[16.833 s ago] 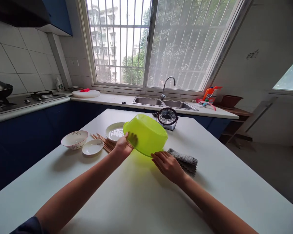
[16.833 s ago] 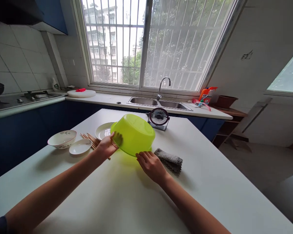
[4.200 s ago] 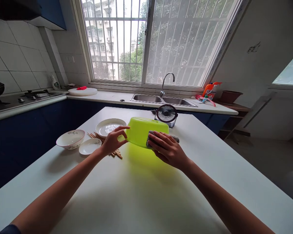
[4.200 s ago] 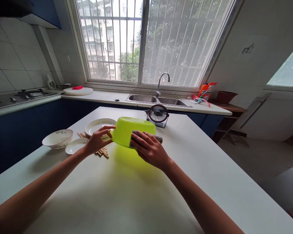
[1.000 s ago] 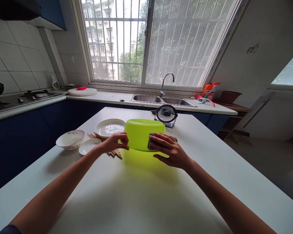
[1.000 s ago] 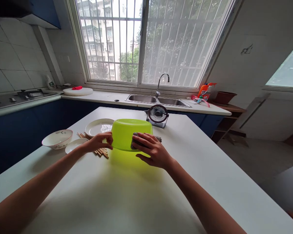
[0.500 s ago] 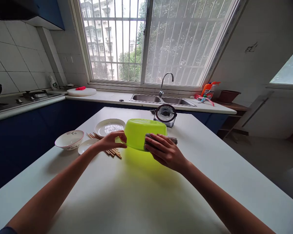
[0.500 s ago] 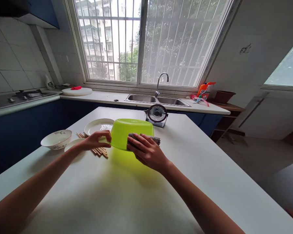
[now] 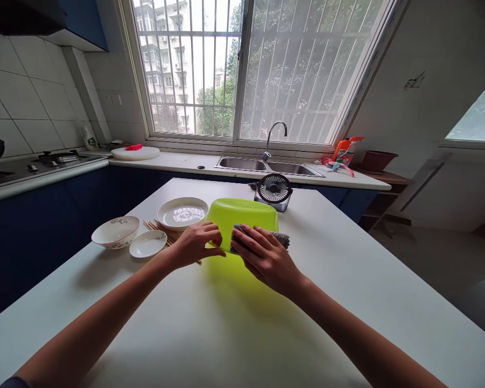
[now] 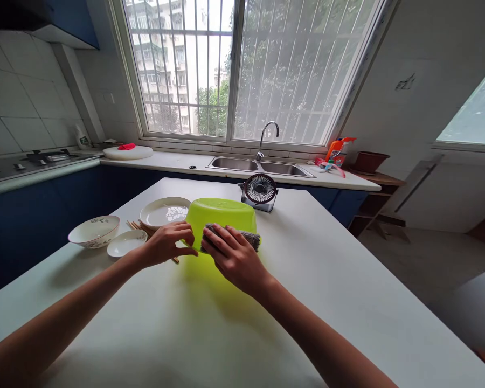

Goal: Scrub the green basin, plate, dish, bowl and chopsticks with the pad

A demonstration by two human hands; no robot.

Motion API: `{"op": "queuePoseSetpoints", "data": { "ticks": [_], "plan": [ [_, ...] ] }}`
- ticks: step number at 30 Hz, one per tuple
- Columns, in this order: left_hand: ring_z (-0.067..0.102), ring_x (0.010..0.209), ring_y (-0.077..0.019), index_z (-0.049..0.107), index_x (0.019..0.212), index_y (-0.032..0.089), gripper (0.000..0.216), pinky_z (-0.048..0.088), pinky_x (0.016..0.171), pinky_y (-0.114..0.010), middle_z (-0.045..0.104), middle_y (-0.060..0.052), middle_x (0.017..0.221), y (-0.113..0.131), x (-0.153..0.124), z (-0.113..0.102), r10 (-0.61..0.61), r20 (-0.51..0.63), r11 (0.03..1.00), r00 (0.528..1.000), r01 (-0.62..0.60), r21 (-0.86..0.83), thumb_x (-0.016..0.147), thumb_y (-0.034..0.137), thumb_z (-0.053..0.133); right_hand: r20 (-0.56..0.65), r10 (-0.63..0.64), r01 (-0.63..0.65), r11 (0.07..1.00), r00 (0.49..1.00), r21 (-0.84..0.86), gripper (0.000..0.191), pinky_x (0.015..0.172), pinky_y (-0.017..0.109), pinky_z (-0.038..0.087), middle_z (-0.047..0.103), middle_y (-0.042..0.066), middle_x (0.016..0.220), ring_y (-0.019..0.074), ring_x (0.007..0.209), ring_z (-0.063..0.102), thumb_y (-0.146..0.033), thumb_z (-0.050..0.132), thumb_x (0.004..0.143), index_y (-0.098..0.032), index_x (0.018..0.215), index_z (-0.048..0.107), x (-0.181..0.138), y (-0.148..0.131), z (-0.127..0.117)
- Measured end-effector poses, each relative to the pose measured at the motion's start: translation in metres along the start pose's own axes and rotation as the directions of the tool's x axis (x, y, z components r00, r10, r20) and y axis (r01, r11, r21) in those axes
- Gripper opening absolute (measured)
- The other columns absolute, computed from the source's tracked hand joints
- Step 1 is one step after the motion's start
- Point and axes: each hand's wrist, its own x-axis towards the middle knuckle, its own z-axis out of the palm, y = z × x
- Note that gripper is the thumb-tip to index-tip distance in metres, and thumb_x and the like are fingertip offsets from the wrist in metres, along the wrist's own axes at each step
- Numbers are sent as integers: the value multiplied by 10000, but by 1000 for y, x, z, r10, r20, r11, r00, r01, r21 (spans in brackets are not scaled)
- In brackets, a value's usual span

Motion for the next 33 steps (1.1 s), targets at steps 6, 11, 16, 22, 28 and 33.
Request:
{"op": "queuePoseSetpoints", "data": {
  "ticks": [6, 11, 16, 22, 28, 33],
  "plan": [
    [502, 794, -168, 579, 785, 173, 293, 419, 711, -269, 586, -30, 814, 1, 0, 2, -39, 45, 988, 998, 45, -149, 907, 437, 613, 4, 2, -2, 996, 1000, 89, 394, 1104, 480, 443, 548, 98, 1430, 278, 1369, 464, -243, 538, 972, -194, 1362, 566, 0, 1, -2],
    [458, 793, -163, 545, 756, 168, 299, 405, 705, -261, 540, -23, 811, 0, -2, 1, -64, 100, 968, 993, 86, -234, 897, 417, 635, -49, 17, -12, 995, 999, 102, 407, 1103, 468, 448, 573, 72, 1408, 251, 1357, 482, -157, 505, 982, -241, 1378, 551, 4, 15, -2],
    [451, 809, -167, 540, 745, 170, 292, 399, 716, -265, 531, -23, 814, -3, -6, 3, -61, 148, 962, 987, 98, -255, 887, 398, 655, -134, 170, -137, 965, 976, 226, 389, 1047, 457, 495, 599, 83, 1379, 250, 1307, 535, -179, 522, 982, -274, 1355, 578, 9, 39, 0],
    [458, 805, -165, 546, 749, 173, 314, 414, 718, -267, 534, -26, 825, -7, -6, 1, -91, 112, 948, 990, 120, -296, 887, 438, 643, -125, 196, -157, 950, 973, 272, 398, 1036, 459, 498, 605, 68, 1375, 250, 1302, 539, -184, 512, 985, -305, 1359, 575, 7, 41, 2],
    [458, 801, -165, 548, 760, 173, 307, 416, 731, -283, 546, -17, 811, -15, -6, -6, -128, 62, 939, 990, 141, -314, 873, 435, 663, -91, 48, -26, 972, 995, 235, 380, 1073, 450, 462, 626, 70, 1350, 239, 1344, 496, -161, 501, 981, -251, 1340, 584, -5, 20, 2],
    [460, 795, -160, 561, 749, 167, 329, 420, 716, -277, 555, -21, 825, -16, -7, -8, -135, 122, 928, 983, 169, -333, 853, 457, 678, -57, -7, 19, 976, 998, 216, 385, 1090, 434, 452, 618, 73, 1360, 222, 1356, 482, -175, 492, 987, -247, 1358, 565, -12, 18, 2]
  ]
}}
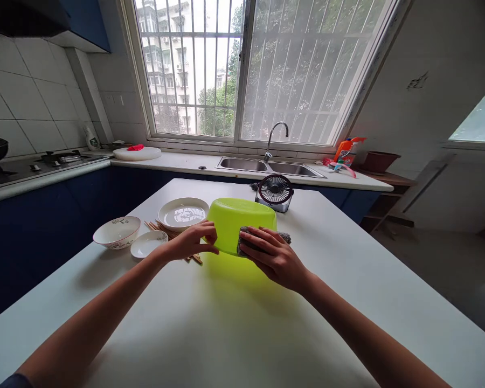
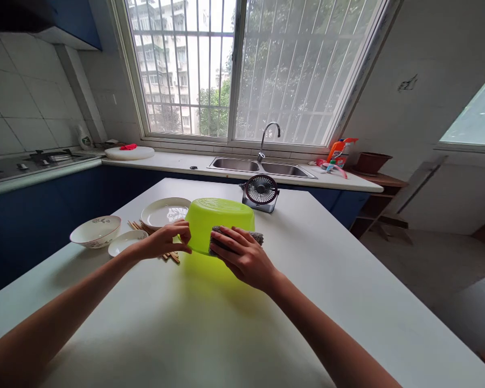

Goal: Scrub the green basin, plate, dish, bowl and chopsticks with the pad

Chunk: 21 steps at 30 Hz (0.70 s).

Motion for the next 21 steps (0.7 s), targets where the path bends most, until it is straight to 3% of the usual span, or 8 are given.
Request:
{"op": "queuePoseSetpoints", "data": {
  "ticks": [3, 13, 21],
  "plan": [
    [462, 773, -153, 579, 752, 161, 334, 416, 703, -271, 554, -18, 810, 2, 0, 0, -11, 44, 1000, 999, 12, -16, 854, 463, 675, -12, 2, -3, 1000, 1000, -5, 405, 1101, 443, 445, 609, 70, 1372, 224, 1360, 478, -169, 483, 989, -260, 1378, 550, 3, 7, -2],
    [466, 762, -143, 541, 732, 166, 327, 402, 691, -248, 532, -6, 789, 4, -2, -2, 17, 73, 1000, 997, -16, -19, 873, 433, 665, -163, 200, -173, 971, 966, 163, 398, 1035, 471, 499, 614, 87, 1361, 252, 1296, 542, -172, 517, 980, -293, 1353, 581, 24, 34, -2],
    [467, 775, -149, 547, 749, 169, 312, 405, 696, -258, 526, -6, 793, 0, -2, -6, 5, 32, 999, 999, -4, -35, 870, 430, 668, -133, 72, -56, 991, 989, 118, 444, 1064, 476, 472, 612, 92, 1363, 250, 1340, 499, -115, 517, 961, -278, 1372, 555, 4, 20, -5]
  ]
}}
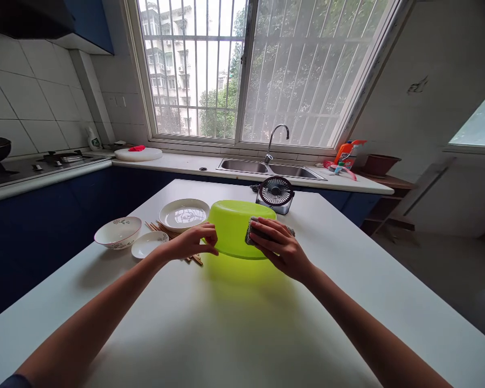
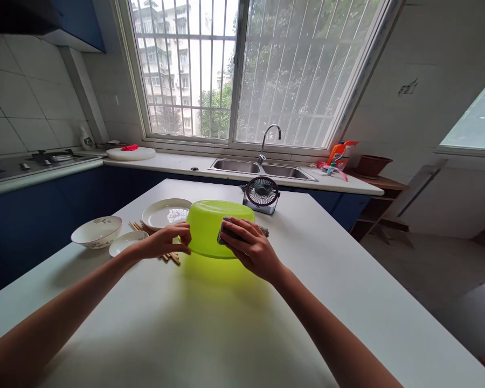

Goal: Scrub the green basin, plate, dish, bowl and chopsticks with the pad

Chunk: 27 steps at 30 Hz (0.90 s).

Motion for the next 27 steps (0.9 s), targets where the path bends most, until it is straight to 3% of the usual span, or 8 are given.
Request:
{"op": "queuePoseSetpoints", "data": {
  "ticks": [5, 11, 19, 23, 27],
  "plan": [
    [462, 761, -145, 541, 728, 170, 334, 402, 673, -254, 516, -3, 785, -5, 1, -4, 3, -41, 1000, 999, -5, -29, 855, 447, 676, 109, -85, 88, 996, 990, -15, 412, 1099, 499, 442, 606, 120, 1365, 269, 1383, 444, -209, 553, 960, -207, 1372, 543, -16, -7, 1],
    [481, 776, -150, 564, 745, 166, 298, 419, 688, -259, 554, -11, 809, -4, 0, -6, 3, 11, 999, 1000, -3, 52, 863, 419, 670, 69, -137, 145, 982, 988, -121, 430, 1117, 477, 432, 628, 110, 1339, 249, 1385, 442, -128, 557, 938, -187, 1364, 537, -23, -6, 10],
    [575, 861, -176, 626, 888, 181, 180, 445, 774, -284, 633, -43, 944, 18, -1, -8, 15, 46, 964, 999, -27, 265, 849, 338, 705, 92, -98, 115, 971, 991, -208, 432, 1105, 477, 439, 613, 108, 1360, 264, 1387, 438, -139, 557, 927, -181, 1356, 544, -14, -19, 7],
    [547, 787, -171, 604, 823, 176, 283, 417, 711, -274, 628, -27, 861, 28, 3, -2, 73, -7, 918, 997, -65, 390, 804, 420, 747, 80, -86, 103, 966, 993, -237, 427, 1102, 468, 439, 613, 105, 1361, 264, 1385, 441, -143, 545, 932, -183, 1357, 547, -5, -31, 6],
    [509, 737, -156, 579, 778, 175, 244, 381, 663, -258, 597, -11, 786, 30, 5, 3, 119, -19, 899, 993, -100, 427, 858, 372, 698, 92, -67, 88, 966, 993, -242, 412, 1102, 471, 438, 605, 105, 1371, 270, 1371, 460, -129, 539, 931, -169, 1340, 563, 0, -38, 5]
  ]
}}
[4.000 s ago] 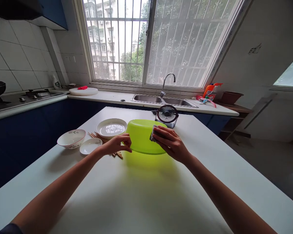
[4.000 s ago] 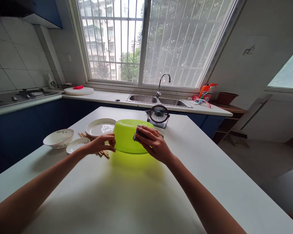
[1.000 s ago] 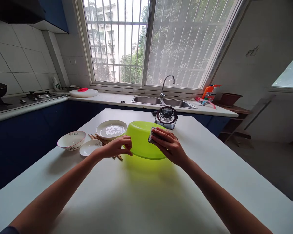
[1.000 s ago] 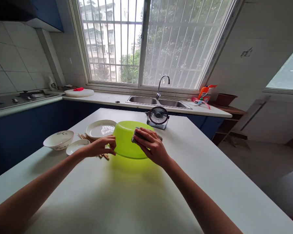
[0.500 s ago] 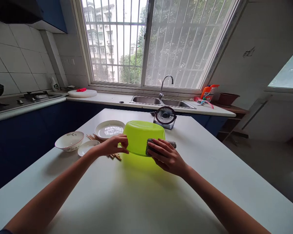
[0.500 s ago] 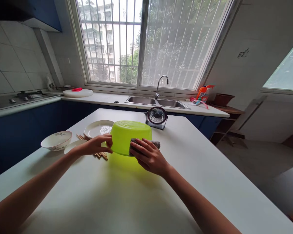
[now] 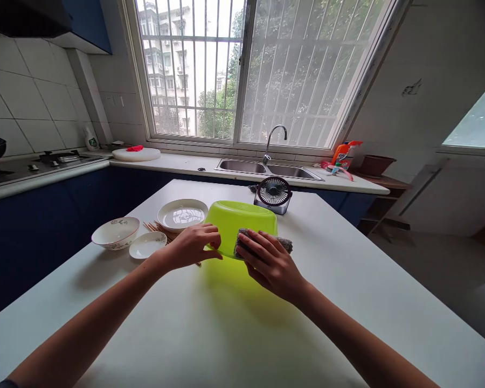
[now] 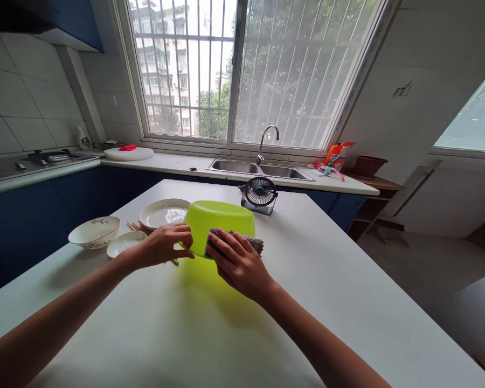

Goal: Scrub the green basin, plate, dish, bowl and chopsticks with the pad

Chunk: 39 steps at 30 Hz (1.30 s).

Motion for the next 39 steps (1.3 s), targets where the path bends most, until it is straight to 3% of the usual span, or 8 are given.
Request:
{"op": "queuePoseSetpoints", "data": {
  "ticks": [9, 17, 26, 32, 35, 39],
  "plan": [
    [467, 786, -155, 534, 757, 171, 254, 396, 708, -257, 545, -17, 817, -2, -2, 7, -17, 83, 972, 996, 36, -233, 890, 345, 661, -18, 15, -14, 997, 1000, 77, 438, 1100, 465, 449, 601, 97, 1376, 250, 1363, 473, -152, 523, 969, -216, 1402, 513, 2, 14, -4],
    [441, 769, -149, 498, 729, 173, 304, 380, 698, -247, 514, -7, 793, -5, -7, 13, -11, 102, 964, 995, 38, -263, 884, 373, 665, -79, 186, -166, 963, 979, 212, 437, 1032, 460, 505, 599, 87, 1380, 249, 1306, 536, -169, 514, 981, -292, 1400, 528, 12, 43, 0],
    [440, 765, -152, 520, 743, 172, 311, 389, 700, -264, 516, -4, 788, -17, -6, 3, -72, 7, 945, 997, 70, -319, 881, 413, 658, -49, 48, -37, 980, 998, 198, 385, 1067, 453, 473, 639, 80, 1330, 238, 1341, 500, -163, 503, 980, -257, 1346, 575, 2, 23, 1],
    [443, 749, -146, 539, 725, 167, 334, 389, 699, -269, 522, 2, 766, -21, -7, 4, -62, 23, 942, 998, 66, -330, 863, 440, 673, -17, -17, 20, 985, 1000, 169, 392, 1094, 447, 453, 635, 87, 1336, 229, 1350, 489, -165, 513, 974, -229, 1359, 559, -6, 20, 1],
    [449, 728, -138, 541, 717, 165, 339, 385, 678, -260, 525, 5, 757, -21, -8, 5, -53, 50, 940, 997, 67, -334, 848, 440, 691, -35, 7, -2, 989, 999, 146, 409, 1090, 441, 460, 623, 80, 1353, 229, 1347, 493, -168, 510, 977, -254, 1374, 551, -1, 29, -1],
    [461, 736, -138, 530, 700, 165, 350, 394, 683, -253, 533, 0, 762, -19, -9, 6, -46, 72, 931, 996, 69, -359, 847, 438, 691, -95, 129, -109, 974, 987, 197, 409, 1051, 457, 492, 605, 88, 1373, 246, 1325, 517, -165, 517, 975, -274, 1367, 565, 7, 45, 0]
  ]
}}
